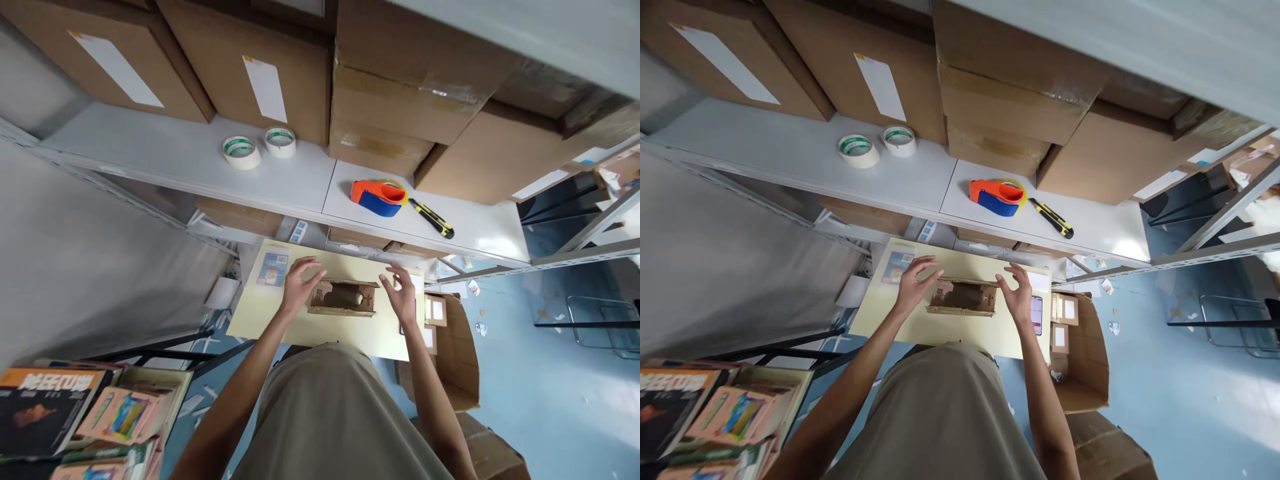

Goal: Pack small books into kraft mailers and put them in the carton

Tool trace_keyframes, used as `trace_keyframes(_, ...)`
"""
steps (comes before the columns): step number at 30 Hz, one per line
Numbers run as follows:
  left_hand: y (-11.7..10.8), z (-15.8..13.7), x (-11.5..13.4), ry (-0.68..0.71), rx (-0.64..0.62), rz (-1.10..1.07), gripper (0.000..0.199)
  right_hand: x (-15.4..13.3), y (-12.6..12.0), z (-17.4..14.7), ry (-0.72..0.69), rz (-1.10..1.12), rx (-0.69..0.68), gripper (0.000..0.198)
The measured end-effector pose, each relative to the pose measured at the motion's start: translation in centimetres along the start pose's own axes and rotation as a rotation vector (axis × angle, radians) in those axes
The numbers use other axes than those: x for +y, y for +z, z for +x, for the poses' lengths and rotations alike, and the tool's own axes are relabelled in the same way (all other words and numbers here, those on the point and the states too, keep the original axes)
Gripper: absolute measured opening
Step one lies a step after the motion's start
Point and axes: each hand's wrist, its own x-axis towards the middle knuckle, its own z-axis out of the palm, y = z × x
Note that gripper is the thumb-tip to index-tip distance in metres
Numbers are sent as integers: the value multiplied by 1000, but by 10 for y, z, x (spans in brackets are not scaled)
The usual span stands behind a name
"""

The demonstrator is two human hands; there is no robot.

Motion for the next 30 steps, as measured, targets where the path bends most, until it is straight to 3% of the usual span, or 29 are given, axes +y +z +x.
trace_keyframes(3,10,43,46,166,7,-34,23,-45,-8,59,-278,-146,40,39)
trace_keyframes(6,23,79,88,271,16,-80,23,-73,-1,123,-470,-295,33,48)
trace_keyframes(10,39,103,120,326,37,-119,25,-80,26,190,-452,-553,-82,57)
trace_keyframes(14,46,97,123,289,38,-176,26,-81,44,214,-373,-701,-136,54)
trace_keyframes(17,44,78,111,188,17,-245,33,-85,43,193,-336,-650,-119,52)
trace_keyframes(20,37,48,100,70,-23,-309,38,-90,36,140,-330,-503,-119,55)
trace_keyframes(22,31,23,95,9,-55,-350,36,-93,33,94,-301,-374,-169,53)
trace_keyframes(26,19,-25,91,-115,-109,-436,33,-95,36,12,-117,-115,-349,47)
trace_keyframes(30,6,-60,86,-250,-70,-469,37,-91,52,-30,26,32,-423,47)
